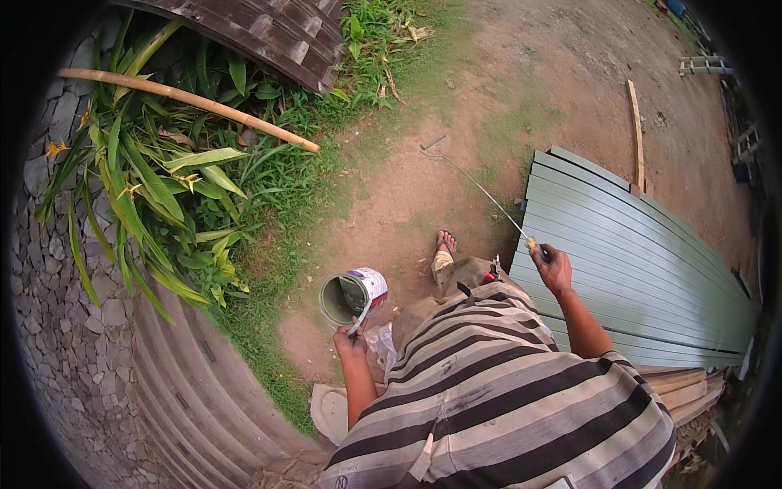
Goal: The person paints a metal roofing sheet using a roller while holding a paint bucket, then aligns the painted sheet with other metal sheets on the ground.
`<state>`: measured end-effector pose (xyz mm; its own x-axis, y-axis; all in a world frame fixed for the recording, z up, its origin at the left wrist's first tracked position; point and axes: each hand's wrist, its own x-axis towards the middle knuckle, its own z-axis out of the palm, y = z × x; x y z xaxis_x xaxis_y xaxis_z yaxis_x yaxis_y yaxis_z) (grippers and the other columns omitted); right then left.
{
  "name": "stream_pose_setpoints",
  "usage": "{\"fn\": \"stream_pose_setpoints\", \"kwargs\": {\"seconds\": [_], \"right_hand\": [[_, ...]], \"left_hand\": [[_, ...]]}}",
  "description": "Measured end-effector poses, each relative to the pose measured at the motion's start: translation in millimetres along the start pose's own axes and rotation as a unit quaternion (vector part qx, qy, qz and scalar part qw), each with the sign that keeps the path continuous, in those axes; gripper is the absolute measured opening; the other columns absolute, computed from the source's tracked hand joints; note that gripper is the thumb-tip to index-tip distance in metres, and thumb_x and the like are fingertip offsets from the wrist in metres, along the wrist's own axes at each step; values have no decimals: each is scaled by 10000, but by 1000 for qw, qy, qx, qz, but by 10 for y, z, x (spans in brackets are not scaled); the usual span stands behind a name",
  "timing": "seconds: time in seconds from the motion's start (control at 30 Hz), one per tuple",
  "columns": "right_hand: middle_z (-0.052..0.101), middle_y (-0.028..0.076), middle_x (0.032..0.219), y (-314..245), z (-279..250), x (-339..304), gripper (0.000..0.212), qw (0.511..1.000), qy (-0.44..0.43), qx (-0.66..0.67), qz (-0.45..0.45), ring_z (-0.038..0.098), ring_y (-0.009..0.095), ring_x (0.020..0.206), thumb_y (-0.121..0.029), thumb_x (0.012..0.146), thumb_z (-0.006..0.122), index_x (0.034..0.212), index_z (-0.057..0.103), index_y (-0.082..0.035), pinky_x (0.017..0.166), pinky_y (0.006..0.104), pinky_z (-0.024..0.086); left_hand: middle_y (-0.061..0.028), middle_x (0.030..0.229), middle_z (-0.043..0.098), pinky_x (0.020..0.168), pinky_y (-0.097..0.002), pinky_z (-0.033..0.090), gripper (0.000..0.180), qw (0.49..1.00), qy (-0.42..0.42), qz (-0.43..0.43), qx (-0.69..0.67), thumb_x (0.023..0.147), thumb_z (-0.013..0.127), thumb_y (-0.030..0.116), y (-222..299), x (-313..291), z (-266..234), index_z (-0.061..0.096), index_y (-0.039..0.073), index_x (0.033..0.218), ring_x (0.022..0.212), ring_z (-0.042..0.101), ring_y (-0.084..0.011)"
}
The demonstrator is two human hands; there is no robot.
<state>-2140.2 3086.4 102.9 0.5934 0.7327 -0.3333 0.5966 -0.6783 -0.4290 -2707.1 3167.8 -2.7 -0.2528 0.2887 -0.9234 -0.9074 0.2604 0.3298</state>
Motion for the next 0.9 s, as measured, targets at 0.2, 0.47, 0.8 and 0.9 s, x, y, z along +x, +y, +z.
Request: {"fn": "stream_pose_setpoints", "kwargs": {"seconds": [0.2,0.47,0.8,0.9], "right_hand": [[737,139,860,-1025,-842,824,323,976,57,50,-203,695,336,686,-300,862,776,1092,740,-76,633,401,530],[654,54,731,-2035,-1633,2123,342,949,88,-99,-285,643,260,601,-273,814,801,1126,749,-145,554,383,478],[665,106,720,-2923,-3063,3972,201,969,37,-205,-137,677,317,727,-261,790,731,927,744,-115,606,440,501],[670,130,726,-3089,-3368,4366,114,972,64,-189,-125,695,341,749,-189,795,690,814,697,-77,625,459,518]], "left_hand": [[-154,1238,547,902,-499,620,625,961,-130,147,196,707,448,-118,-285,59,2593,476,67,1303,1049,604,-320],[-94,1236,557,904,-469,614,648,917,-267,96,281,715,465,-81,-813,782,5274,463,121,1331,1097,582,-279],[-118,1467,445,905,-460,601,901,764,-368,37,529,682,470,-111,-2704,944,8194,305,161,1525,1226,562,-322],[-139,1452,463,882,-461,603,907,671,-411,18,617,690,469,-132,-3187,816,8893,290,152,1533,1217,561,-334]]}}
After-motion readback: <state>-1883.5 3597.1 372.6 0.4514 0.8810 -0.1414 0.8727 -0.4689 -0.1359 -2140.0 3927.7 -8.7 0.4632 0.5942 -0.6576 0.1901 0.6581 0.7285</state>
